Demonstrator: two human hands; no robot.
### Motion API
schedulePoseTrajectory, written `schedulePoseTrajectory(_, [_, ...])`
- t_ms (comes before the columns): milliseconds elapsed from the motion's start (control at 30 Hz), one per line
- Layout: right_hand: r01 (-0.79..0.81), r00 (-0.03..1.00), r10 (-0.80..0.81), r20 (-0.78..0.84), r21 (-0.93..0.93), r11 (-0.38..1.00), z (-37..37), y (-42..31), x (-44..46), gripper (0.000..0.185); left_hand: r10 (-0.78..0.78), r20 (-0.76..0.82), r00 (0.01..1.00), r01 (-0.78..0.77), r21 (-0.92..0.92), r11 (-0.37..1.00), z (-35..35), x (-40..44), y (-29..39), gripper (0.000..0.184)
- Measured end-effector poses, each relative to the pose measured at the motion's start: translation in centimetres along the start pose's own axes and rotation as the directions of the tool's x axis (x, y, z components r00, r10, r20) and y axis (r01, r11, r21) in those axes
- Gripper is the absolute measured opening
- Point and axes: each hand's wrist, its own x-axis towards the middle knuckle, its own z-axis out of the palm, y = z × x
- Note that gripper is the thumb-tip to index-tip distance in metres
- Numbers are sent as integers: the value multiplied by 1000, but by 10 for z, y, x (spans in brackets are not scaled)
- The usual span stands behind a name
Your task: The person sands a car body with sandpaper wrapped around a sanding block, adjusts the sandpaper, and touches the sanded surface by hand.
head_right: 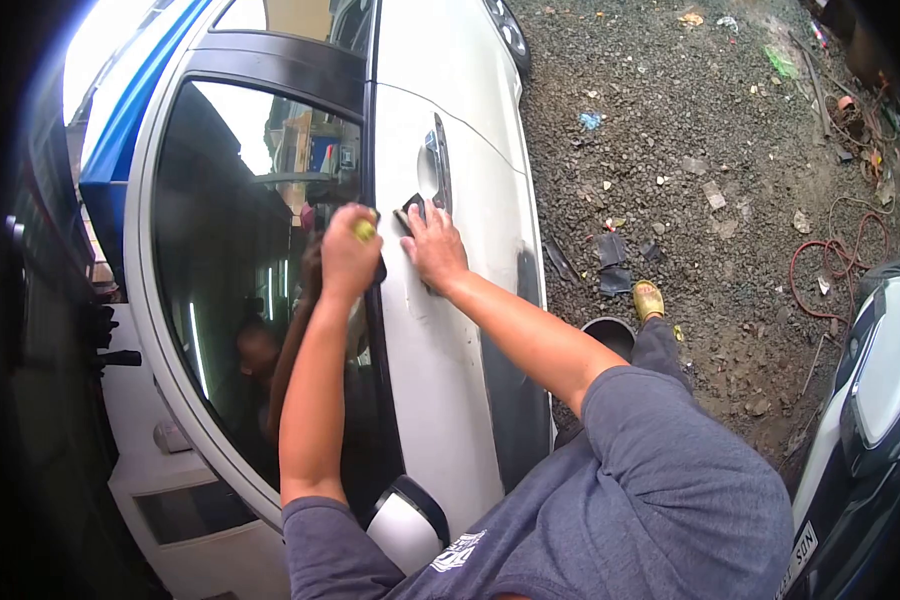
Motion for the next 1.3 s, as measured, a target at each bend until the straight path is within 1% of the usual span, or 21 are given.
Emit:
schedulePoseTrajectory(33, [11,1000,-11,-2,12,1000,2,5,-3,61,-158,36,987,161,-76,984,-2,22,5,32])
schedulePoseTrajectory(67, [24,1000,-24,8,14,1000,1,8,-14,61,-182,42,982,187,-280,942,1,36,5,42])
schedulePoseTrajectory(133, [50,998,-50,25,12,999,-2,9,-52,60,-234,113,966,258,-289,922,13,64,-4,43])
schedulePoseTrajectory(200, [48,999,-48,2,13,999,-8,7,-64,57,-307,246,919,388,-441,809,32,79,-18,37])
schedulePoseTrajectory(267, [45,999,-44,-21,26,999,-8,2,-41,55,-344,297,891,447,-436,781,37,84,-8,25])
schedulePoseTrajectory(300, [65,993,-64,-103,3,998,-3,-1,-17,50,-362,314,878,471,-427,772,34,84,0,23])
schedulePoseTrajectory(333, [-2,1000,0,28,40,999,-8,-1,10,47,-381,329,864,496,-421,760,35,84,4,22])
schedulePoseTrajectory(400, [-37,998,36,-43,-19,999,2,1,45,45,-377,303,875,477,-418,773,45,84,-10,23])
schedulePoseTrajectory(500, [-92,996,91,28,74,993,-13,-8,15,44,-382,338,860,504,-450,738,44,75,-15,25])
schedulePoseTrajectory(567, [8,1000,-8,-10,31,1000,-9,-4,-40,43,-417,337,844,532,-427,731,43,70,-14,30])
schedulePoseTrajectory(633, [69,998,-69,-12,-9,998,-9,-1,-46,46,-347,256,902,422,-353,835,41,65,-16,34])
schedulePoseTrajectory(667, [38,999,-38,9,6,999,-3,6,-29,46,-307,220,926,364,-307,879,40,59,-17,35])
schedulePoseTrajectory(733, [-18,998,16,62,32,999,-4,9,29,47,-303,322,897,382,-219,898,27,40,-6,48])
schedulePoseTrajectory(800, [-16,998,18,62,-30,999,-5,13,61,46,-175,419,891,302,-259,917,16,12,2,56])
schedulePoseTrajectory(867, [-42,997,41,64,3,999,-3,13,34,52,70,435,898,-25,-108,994,11,-23,-7,72])
schedulePoseTrajectory(900, [14,999,-13,43,-27,1000,0,16,-1,53,132,503,854,-85,-115,990,10,-40,-6,79])
schedulePoseTrajectory(1000, [87,994,-86,67,-8,996,-2,25,-31,55,102,728,678,-237,85,968,3,-84,6,85])
schedulePoseTrajectory(1067, [97,995,-97,21,-11,995,-5,21,-7,56,182,687,704,-399,171,901,-9,-92,11,85])
schedulePoseTrajectory(1100, [41,999,-42,26,19,999,-4,19,24,55,223,666,712,-470,217,856,-13,-95,12,85])
schedulePoseTrajectory(1233, [-24,999,25,-21,63,998,5,20,40,52,264,613,745,-477,213,853,-4,-115,-2,85])
schedulePoseTrajectory(1300, [142,989,-141,-49,3,990,-4,28,-20,52,281,548,788,-476,253,842,-1,-121,-3,84])
